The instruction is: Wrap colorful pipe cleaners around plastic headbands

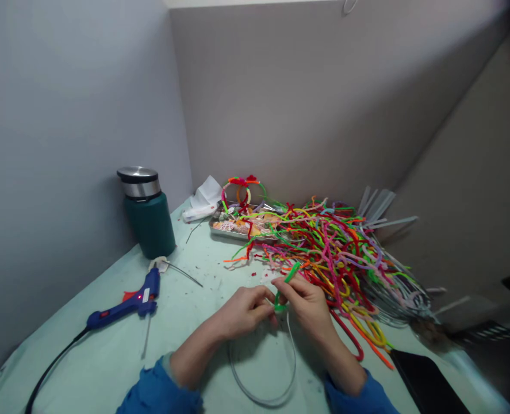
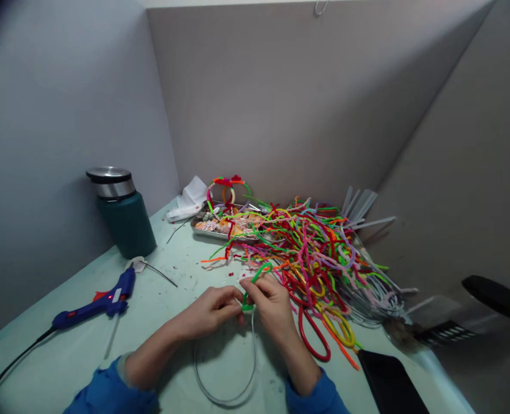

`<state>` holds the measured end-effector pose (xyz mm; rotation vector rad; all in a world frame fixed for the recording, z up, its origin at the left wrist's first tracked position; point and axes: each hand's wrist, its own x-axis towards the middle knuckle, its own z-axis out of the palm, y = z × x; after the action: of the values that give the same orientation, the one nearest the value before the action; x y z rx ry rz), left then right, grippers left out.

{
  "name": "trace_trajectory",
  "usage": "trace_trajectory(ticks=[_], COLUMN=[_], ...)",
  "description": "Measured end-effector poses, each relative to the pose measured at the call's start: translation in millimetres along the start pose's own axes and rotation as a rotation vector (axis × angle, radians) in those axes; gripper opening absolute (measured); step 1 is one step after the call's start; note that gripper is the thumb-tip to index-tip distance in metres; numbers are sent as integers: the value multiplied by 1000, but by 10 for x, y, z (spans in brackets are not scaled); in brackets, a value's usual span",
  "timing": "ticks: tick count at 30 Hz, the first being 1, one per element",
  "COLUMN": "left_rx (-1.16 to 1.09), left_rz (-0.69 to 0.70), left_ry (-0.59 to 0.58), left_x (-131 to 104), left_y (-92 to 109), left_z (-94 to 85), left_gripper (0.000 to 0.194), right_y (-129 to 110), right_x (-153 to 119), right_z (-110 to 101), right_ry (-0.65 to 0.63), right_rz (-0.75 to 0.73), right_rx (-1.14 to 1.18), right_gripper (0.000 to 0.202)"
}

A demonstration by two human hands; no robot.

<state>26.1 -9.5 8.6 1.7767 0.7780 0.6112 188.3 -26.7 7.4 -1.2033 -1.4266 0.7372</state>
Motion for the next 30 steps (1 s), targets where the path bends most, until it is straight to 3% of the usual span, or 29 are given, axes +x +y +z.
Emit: trace_trajectory(ticks=[7,11,15,18,23,27,30], left_rx=[69,-146,-416,-424,-280,-16,106], left_rz=[-1,-72,-227,-249,-177,-116,-38], left_ry=[28,123,186,233,230,277,327], left_x=[27,63,73,66,75,81,81], left_y=[-54,-89,-77,-83,-146,-188,-197], left_z=[-11,-19,-37,-55,-83,-109,-123], left_gripper=[27,13,25,32,24,23,26], right_y=[-65,-91,-75,-58,-99,-188,-174], right_x=[-63,-109,-112,-90,-92,-111,-83], right_z=[12,46,61,42,-6,-67,-128], right_ry=[-122,-219,-286,-310,-356,-448,-504], right_rz=[-361,-631,-817,-852,-846,-706,-546], right_rx=[-126,-355,-502,-577,-606,-539,-397], right_gripper=[19,14,14,16,15,23,41])
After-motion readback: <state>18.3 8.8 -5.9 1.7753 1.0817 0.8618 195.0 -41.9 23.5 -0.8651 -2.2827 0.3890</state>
